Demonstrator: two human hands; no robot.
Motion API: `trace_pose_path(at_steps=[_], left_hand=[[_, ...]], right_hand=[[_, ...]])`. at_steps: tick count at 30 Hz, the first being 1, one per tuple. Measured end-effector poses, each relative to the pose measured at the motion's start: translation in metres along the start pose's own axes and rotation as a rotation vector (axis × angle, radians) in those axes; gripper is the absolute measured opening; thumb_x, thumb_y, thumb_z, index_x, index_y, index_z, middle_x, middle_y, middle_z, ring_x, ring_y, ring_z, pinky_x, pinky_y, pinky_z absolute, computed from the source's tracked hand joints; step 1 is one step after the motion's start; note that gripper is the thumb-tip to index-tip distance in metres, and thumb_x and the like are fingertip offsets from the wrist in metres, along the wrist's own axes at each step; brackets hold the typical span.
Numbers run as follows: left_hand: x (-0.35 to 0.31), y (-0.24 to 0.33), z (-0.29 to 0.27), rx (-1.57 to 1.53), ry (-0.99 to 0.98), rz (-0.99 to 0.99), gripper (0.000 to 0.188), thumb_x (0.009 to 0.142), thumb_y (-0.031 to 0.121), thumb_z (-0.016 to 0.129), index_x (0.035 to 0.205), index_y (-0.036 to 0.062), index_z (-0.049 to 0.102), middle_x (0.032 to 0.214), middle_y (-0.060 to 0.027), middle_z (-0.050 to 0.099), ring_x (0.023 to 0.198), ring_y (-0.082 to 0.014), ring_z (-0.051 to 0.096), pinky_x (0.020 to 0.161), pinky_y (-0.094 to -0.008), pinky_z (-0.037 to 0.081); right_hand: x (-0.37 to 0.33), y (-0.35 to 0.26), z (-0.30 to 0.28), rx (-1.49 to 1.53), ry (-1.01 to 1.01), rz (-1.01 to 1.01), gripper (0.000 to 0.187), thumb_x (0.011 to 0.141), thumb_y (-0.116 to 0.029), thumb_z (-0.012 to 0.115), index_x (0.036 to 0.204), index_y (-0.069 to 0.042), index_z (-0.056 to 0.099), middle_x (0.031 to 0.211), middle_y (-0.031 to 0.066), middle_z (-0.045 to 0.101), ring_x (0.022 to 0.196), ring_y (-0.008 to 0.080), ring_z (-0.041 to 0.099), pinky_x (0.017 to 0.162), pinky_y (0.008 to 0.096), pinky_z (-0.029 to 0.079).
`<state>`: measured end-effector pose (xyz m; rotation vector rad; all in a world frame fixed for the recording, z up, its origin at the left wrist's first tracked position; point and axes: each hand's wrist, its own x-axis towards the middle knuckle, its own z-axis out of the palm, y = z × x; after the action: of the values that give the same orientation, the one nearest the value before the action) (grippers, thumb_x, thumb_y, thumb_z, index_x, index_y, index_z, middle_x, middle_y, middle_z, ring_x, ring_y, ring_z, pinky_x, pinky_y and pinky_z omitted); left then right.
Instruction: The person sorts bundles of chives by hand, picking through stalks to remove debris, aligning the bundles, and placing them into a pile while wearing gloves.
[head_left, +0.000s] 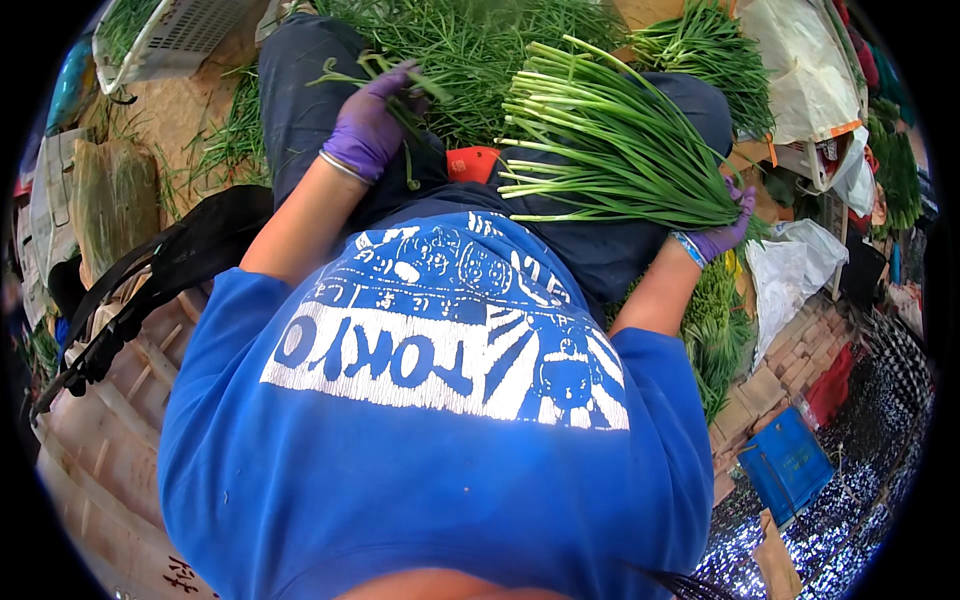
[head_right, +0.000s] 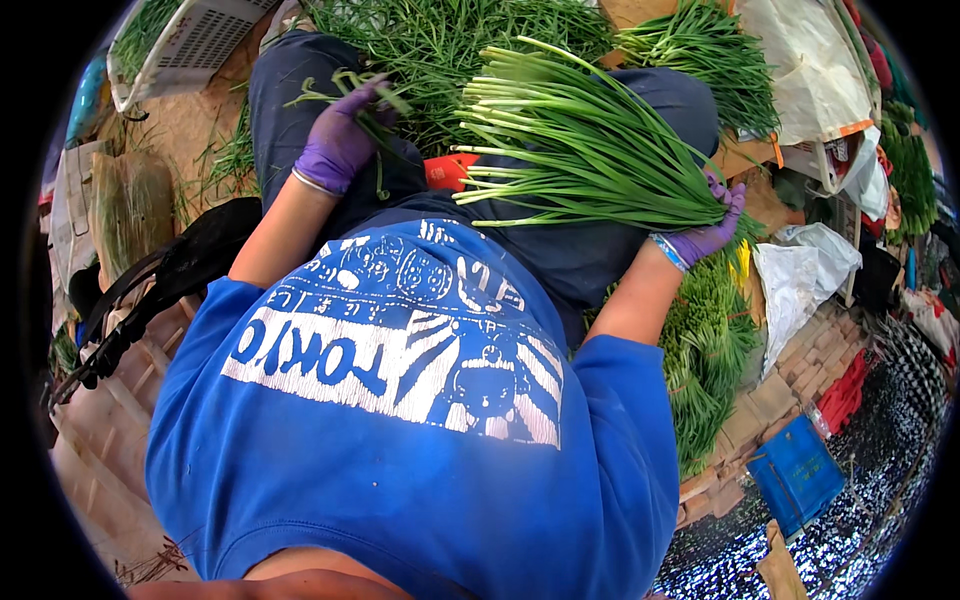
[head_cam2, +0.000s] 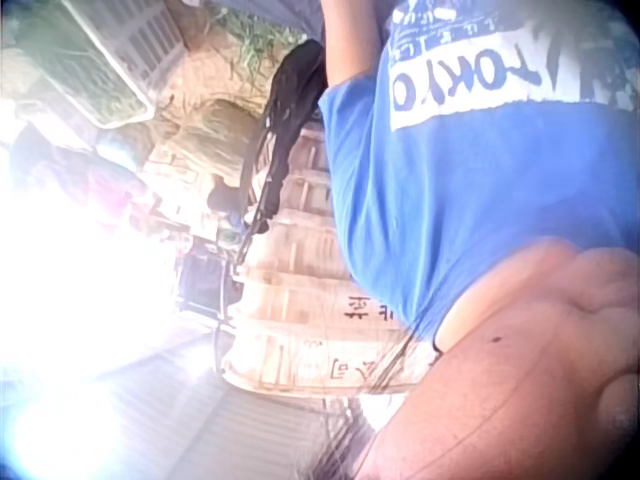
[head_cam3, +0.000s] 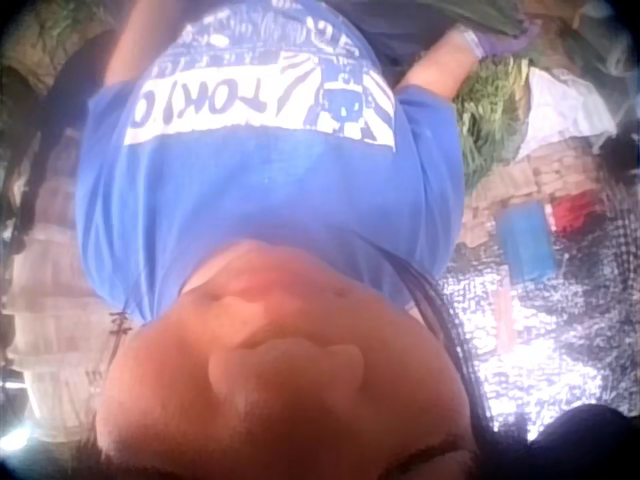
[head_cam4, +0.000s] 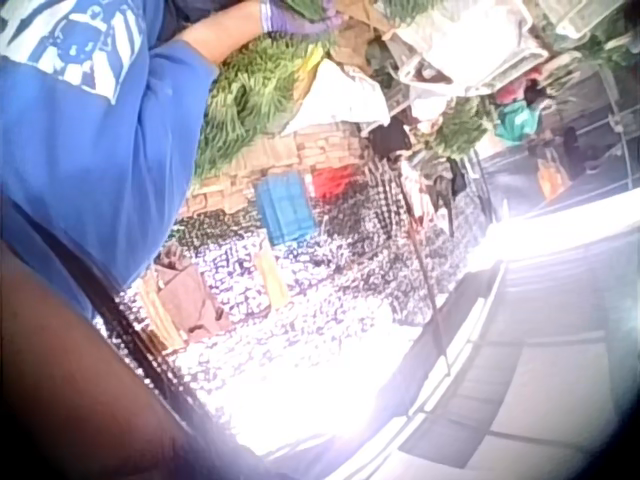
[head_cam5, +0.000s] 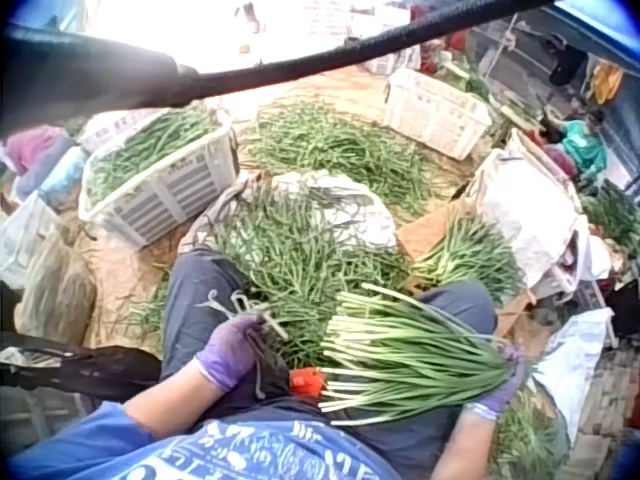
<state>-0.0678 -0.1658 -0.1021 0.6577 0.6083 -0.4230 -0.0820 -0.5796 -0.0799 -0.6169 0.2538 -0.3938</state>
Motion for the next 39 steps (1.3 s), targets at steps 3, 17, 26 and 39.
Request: trace_pose_path(at_steps=[3, 17, 26, 39], left_hand=[[-0.005, -0.023, 0.025, 0.181, -0.284, -0.143, 0.028, 0.078, 0.010, 0.055, 0.104, 0.0009, 0.049, 0.089, -0.0068, 0.057, 0.078, -0.0155, 0.055, 0.074, -0.0275, 0.044], [-0.009, 0.003, 0.035, -0.122, -0.447, -0.217, 0.020, 0.083, 0.011, 0.037, 0.074, 0.0031, 0.052, 0.043, 0.0044, 0.032, 0.037, -0.0034, 0.028, 0.046, -0.0185, 0.029], [-0.029, -0.026, 0.046, 0.591, -0.519, -0.307, 0.046, 0.075, 0.011, 0.060, 0.116, 0.0016, 0.043, 0.103, -0.0078, 0.053, 0.092, -0.0143, 0.052, 0.083, -0.0261, 0.040], [-0.016, -0.043, 0.046, 0.514, -0.676, -0.339, 0.054, 0.072, 0.002, 0.060, 0.121, 0.0013, 0.039, 0.093, -0.0046, 0.057, 0.075, -0.0088, 0.053, 0.065, -0.0187, 0.042]], right_hand=[[0.000, 0.001, 0.002, 0.003, 0.026, -0.005, 0.022, 0.087, -0.019, 0.036, 0.080, -0.008, 0.052, 0.058, -0.0003, 0.049, 0.064, 0.0179, 0.047, 0.077, 0.0386, 0.040], [-0.005, -0.005, -0.005, -0.003, -0.094, 0.048, 0.027, 0.089, -0.021, 0.030, 0.070, -0.009, 0.046, 0.056, 0.0019, 0.045, 0.069, 0.0196, 0.050, 0.076, 0.0405, 0.039], [-0.002, -0.008, -0.012, -0.013, -0.065, 0.018, 0.024, 0.087, -0.019, 0.032, 0.094, -0.010, 0.054, 0.070, 0.0058, 0.058, 0.070, 0.0232, 0.054, 0.076, 0.0455, 0.041], [-0.006, -0.007, -0.007, 0.064, -0.065, 0.021, 0.021, 0.087, -0.021, 0.035, 0.088, -0.011, 0.054, 0.063, 0.0008, 0.051, 0.066, 0.0177, 0.050, 0.076, 0.0402, 0.040]])
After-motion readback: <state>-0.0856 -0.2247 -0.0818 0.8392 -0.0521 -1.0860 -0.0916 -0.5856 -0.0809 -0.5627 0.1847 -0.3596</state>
